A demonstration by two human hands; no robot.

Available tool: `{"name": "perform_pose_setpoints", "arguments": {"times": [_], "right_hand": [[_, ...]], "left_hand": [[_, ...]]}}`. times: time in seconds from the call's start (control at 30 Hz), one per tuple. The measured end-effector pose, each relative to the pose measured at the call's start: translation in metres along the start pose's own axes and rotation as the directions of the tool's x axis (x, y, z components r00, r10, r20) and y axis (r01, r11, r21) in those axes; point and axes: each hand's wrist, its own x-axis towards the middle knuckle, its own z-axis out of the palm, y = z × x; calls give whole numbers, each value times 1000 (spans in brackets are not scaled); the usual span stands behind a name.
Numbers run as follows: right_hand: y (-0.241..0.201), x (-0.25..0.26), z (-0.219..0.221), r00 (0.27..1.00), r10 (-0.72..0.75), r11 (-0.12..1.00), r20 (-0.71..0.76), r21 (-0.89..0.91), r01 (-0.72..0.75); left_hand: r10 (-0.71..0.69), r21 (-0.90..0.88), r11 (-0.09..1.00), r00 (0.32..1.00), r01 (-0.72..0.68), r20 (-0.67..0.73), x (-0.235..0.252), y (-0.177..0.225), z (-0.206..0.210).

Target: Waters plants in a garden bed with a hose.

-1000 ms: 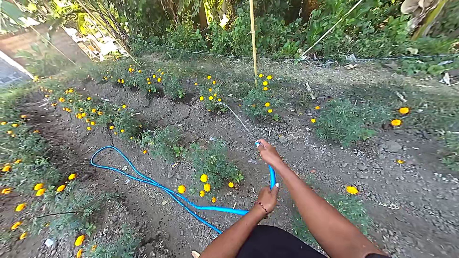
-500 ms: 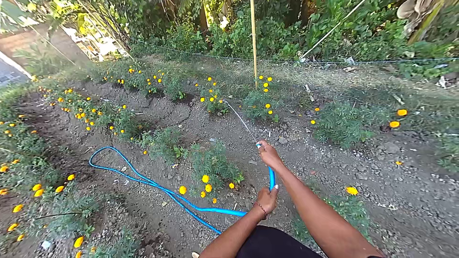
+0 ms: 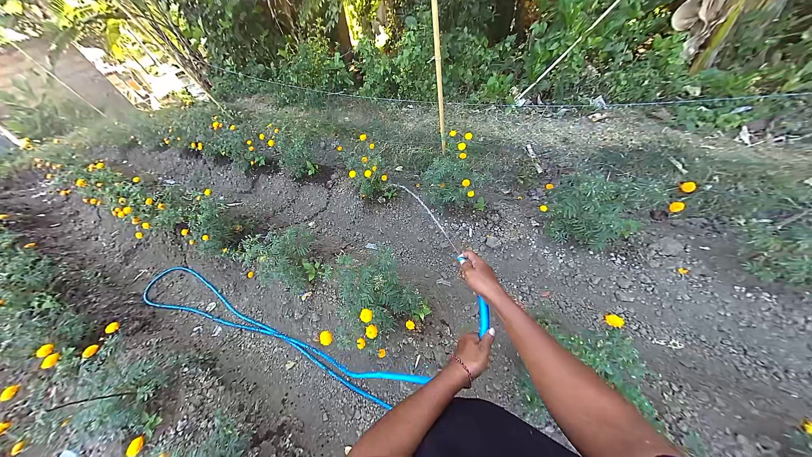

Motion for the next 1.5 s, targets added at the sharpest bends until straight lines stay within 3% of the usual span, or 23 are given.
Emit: {"name": "perform_pose_setpoints", "arguments": {"times": [0.4, 1.0, 1.5], "right_hand": [[3, -5, 6, 998, 56, 998, -16, -13, -56], [-6, -11, 13, 999, 34, 999, -28, 15, -33], [1, -6, 23, 995, 96, 995, 23, -3, -96]], "left_hand": [[-10, -26, 1000, 998, 12, 61, -5, -8, -5], [-31, -6, 1000, 998, 31, 55, -13, -9, -14], [-66, -32, 997, 996, 68, 67, -16, -14, -15]]}}
